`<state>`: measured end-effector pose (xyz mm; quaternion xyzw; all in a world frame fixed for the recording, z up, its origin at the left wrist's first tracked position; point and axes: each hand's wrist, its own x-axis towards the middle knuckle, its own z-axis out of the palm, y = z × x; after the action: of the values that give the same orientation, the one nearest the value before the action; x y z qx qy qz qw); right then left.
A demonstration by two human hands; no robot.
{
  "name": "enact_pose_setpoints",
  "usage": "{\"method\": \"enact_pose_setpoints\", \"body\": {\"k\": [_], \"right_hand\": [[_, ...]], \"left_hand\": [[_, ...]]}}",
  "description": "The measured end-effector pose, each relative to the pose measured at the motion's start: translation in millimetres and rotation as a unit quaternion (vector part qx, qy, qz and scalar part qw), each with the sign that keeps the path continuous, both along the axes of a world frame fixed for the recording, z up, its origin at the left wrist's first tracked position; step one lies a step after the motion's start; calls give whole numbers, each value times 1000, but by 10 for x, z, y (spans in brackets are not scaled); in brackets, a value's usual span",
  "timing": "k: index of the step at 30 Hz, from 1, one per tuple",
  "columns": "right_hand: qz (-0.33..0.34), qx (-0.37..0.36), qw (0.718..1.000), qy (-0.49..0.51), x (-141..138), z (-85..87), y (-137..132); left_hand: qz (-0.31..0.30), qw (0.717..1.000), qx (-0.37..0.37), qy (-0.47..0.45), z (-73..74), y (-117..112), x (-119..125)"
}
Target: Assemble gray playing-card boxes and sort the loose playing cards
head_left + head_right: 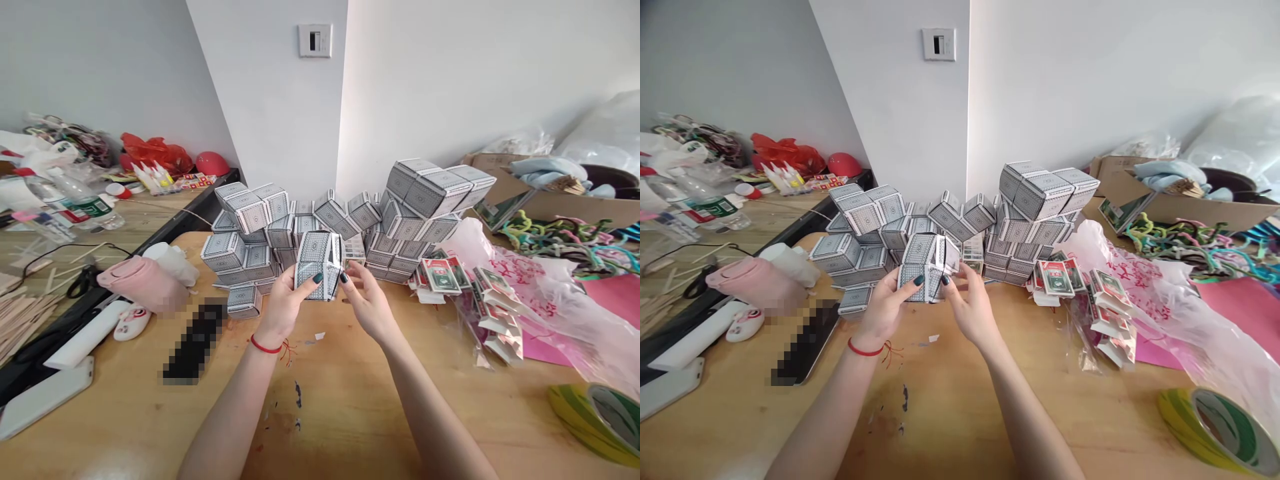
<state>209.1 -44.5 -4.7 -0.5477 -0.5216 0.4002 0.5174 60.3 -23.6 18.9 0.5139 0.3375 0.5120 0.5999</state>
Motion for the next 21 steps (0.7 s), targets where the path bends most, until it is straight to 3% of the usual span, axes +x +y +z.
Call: {"method": "enact_pose_setpoints", "body": {"k": [3, 7, 14, 21], "right_hand": [[73, -71, 989, 107, -3, 41, -4], [93, -55, 977, 186, 19, 72, 5], [88, -33, 977, 190, 71, 86, 13], [142, -58, 962, 227, 110, 131, -5]], "left_hand": [[-9, 1000, 9, 6, 0, -17, 21], [-30, 999, -10, 7, -22, -23, 29], [-23, 999, -42, -12, -45, 20, -7], [-80, 990, -100, -51, 8, 26, -95]]}}
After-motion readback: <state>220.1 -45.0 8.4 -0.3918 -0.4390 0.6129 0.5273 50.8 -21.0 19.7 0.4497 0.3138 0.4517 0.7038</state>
